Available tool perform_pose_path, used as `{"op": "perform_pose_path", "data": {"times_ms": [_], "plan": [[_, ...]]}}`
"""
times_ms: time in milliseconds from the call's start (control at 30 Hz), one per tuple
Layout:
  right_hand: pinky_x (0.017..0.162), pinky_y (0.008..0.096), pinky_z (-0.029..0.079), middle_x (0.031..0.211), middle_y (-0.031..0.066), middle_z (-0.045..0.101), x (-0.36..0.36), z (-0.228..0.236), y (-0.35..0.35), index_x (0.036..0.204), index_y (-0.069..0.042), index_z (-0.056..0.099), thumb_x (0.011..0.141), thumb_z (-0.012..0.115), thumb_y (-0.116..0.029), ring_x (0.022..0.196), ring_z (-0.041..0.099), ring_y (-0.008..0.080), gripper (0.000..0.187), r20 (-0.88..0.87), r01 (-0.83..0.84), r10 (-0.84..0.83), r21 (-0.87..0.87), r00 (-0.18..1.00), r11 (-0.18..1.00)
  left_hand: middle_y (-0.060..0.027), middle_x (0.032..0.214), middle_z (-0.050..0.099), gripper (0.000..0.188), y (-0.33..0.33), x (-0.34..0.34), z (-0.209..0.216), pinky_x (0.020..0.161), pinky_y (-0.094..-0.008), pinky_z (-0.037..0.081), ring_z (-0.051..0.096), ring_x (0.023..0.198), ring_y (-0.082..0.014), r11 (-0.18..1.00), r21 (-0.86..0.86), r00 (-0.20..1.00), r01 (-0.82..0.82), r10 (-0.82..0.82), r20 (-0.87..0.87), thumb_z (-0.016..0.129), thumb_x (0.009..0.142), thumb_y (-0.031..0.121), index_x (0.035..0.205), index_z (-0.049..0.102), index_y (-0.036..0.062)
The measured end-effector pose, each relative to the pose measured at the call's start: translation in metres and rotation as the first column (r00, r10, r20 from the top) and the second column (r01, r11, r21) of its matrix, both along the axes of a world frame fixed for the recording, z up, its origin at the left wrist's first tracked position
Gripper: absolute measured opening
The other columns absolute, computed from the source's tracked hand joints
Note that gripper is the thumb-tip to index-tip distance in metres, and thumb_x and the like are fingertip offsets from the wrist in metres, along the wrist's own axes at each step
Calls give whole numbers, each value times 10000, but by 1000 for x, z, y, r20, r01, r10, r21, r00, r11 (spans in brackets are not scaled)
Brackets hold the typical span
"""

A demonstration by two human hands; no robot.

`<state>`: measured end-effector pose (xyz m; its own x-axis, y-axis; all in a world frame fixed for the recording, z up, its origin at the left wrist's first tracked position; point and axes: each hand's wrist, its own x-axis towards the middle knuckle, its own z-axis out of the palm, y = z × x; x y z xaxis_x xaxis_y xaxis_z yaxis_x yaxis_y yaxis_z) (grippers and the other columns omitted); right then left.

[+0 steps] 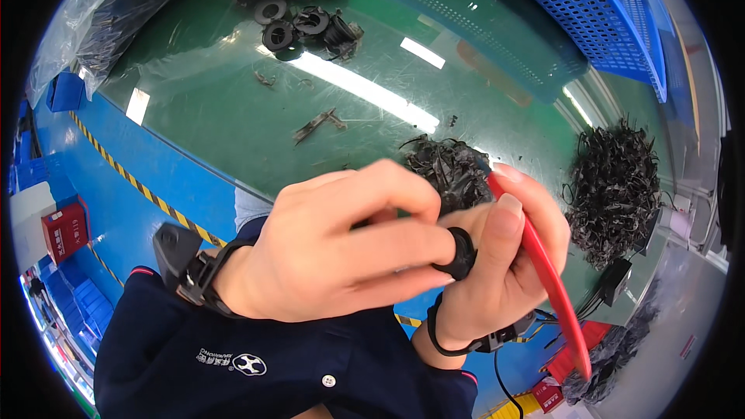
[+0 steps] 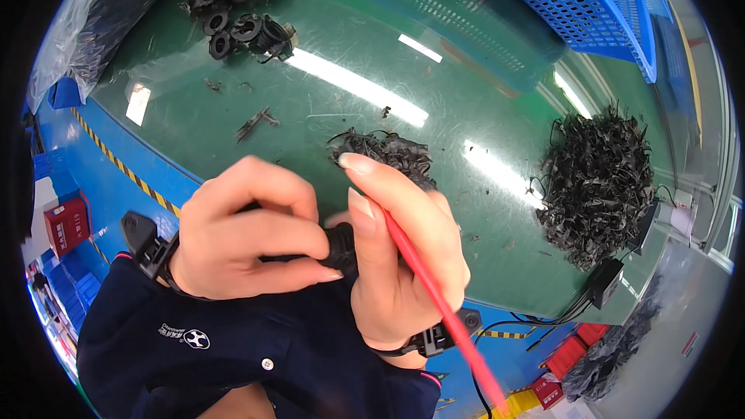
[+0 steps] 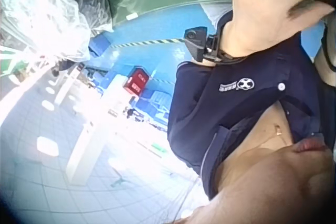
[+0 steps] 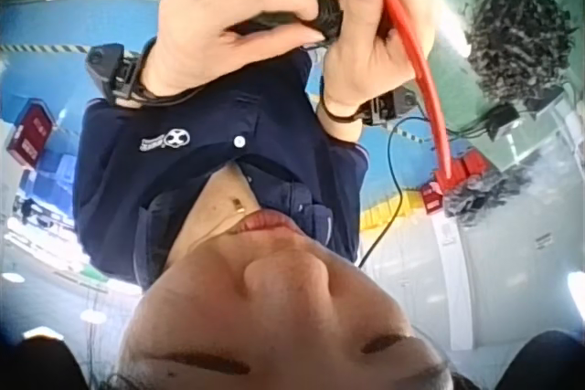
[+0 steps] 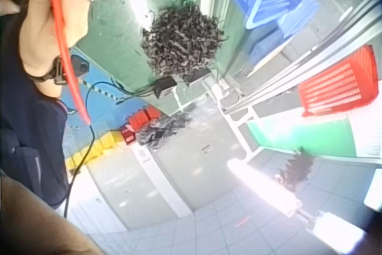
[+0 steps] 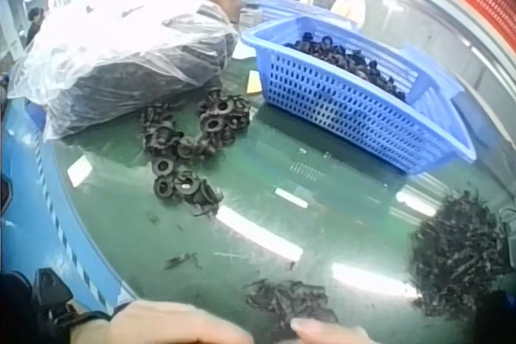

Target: Cleaning and trimming excess rubber from manufactured seals using a small tool.

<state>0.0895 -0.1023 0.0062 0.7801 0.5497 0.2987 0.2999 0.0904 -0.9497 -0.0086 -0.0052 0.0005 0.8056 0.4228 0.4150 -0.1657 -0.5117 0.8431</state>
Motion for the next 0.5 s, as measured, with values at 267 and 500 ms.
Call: {"op": "perform_pose_path", "data": {"times_ms": [267,500], "plan": [[948,493,283,918,200,604,11,6,-23,818,-59,604,825,495,-329,1025,499,362,291,14,-365,365,73,931,928,-61,846,462,250,13,-4,12,482,-182,336,410,582,-65,966,-249,991,73,-98,-90,737,587,76,736,536,75],[937,507,293,936,166,609,16,3,-27,827,-61,618,784,534,-343,1028,495,364,297,93,-405,408,-54,908,913,-83,884,451,243,12,-3,6,489,-180,344,448,595,-70,967,-239,995,91,-100,-28,731,577,25,742,556,67]]}}
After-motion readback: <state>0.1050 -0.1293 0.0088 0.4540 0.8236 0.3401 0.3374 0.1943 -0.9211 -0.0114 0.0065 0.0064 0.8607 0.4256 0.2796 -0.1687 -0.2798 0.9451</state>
